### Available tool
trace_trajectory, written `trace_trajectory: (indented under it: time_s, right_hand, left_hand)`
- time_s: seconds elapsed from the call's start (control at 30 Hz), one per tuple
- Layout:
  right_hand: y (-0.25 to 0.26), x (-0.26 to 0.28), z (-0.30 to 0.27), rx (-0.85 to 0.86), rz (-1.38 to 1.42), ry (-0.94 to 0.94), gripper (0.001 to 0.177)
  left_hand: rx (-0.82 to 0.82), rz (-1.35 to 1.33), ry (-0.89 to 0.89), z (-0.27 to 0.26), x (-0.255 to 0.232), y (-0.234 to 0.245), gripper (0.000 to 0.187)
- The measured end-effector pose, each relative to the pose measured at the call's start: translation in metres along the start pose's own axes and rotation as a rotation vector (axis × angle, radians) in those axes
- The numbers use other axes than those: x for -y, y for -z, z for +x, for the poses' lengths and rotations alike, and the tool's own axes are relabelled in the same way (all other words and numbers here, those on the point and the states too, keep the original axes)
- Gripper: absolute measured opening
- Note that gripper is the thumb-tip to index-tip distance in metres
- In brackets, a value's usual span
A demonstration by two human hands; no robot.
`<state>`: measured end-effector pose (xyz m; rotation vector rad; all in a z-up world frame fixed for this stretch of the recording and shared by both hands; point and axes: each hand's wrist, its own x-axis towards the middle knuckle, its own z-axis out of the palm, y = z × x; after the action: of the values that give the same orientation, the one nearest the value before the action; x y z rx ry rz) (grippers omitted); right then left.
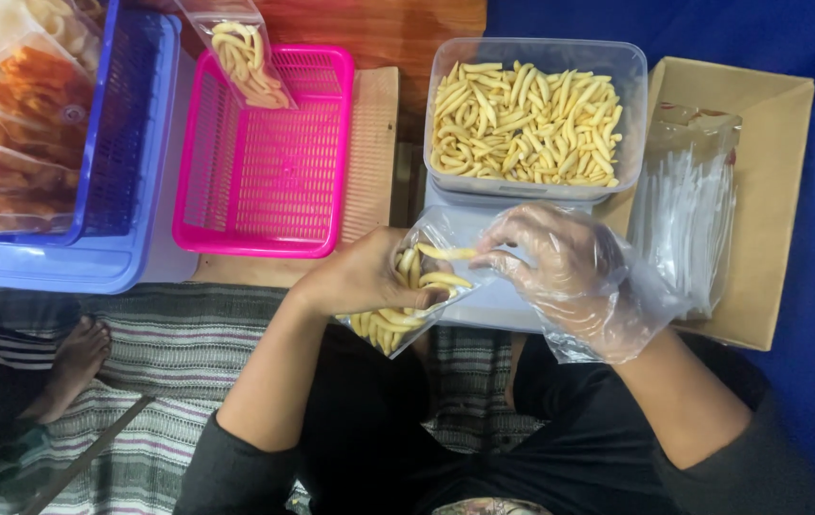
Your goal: Packaging snack sticks into small plastic bags from a larger container using hands and a small plastic cup.
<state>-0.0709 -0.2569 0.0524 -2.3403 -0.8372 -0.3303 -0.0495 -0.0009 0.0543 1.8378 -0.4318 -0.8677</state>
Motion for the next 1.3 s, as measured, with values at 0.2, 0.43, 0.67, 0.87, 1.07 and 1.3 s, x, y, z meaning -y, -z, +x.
trace_trajectory:
  time_s: [0.2,0.43,0.67,0.87,1.07,1.3]
  right_hand:
    - [-0.001,-0.007,-0.001,0.154,0.094,-0.049,0.017]
    - [0.007,0.002,0.011,0.348,0.234,-0.084,0.003]
    - [-0.016,0.011,0.016,-0.018,0.499,-0.144,0.01]
    - [-0.037,0.012,0.012,-0.19,0.428,-0.35,0.023]
    - [-0.037,0.015,0.02,-0.14,0.507,-0.293,0.011]
    - [-0.034,0.023,0.019,0.028,0.836,-0.306,0.017]
  left_hand:
    - [0.031,-0.032,-0.011,0.001,0.006,-0.002,0.024]
    - [-0.036,0.043,0.056,0.003,0.006,-0.003,0.039]
    - [-0.027,0.0,0.025,0.003,0.011,-0.007,0.04]
    - [-0.041,0.011,0.004,0.003,0.013,-0.007,0.038]
    - [-0.05,-0.013,0.026,0.002,0.013,-0.004,0.035]
    - [-0.078,-0.073,0.054,-0.001,0.016,-0.002,0.031]
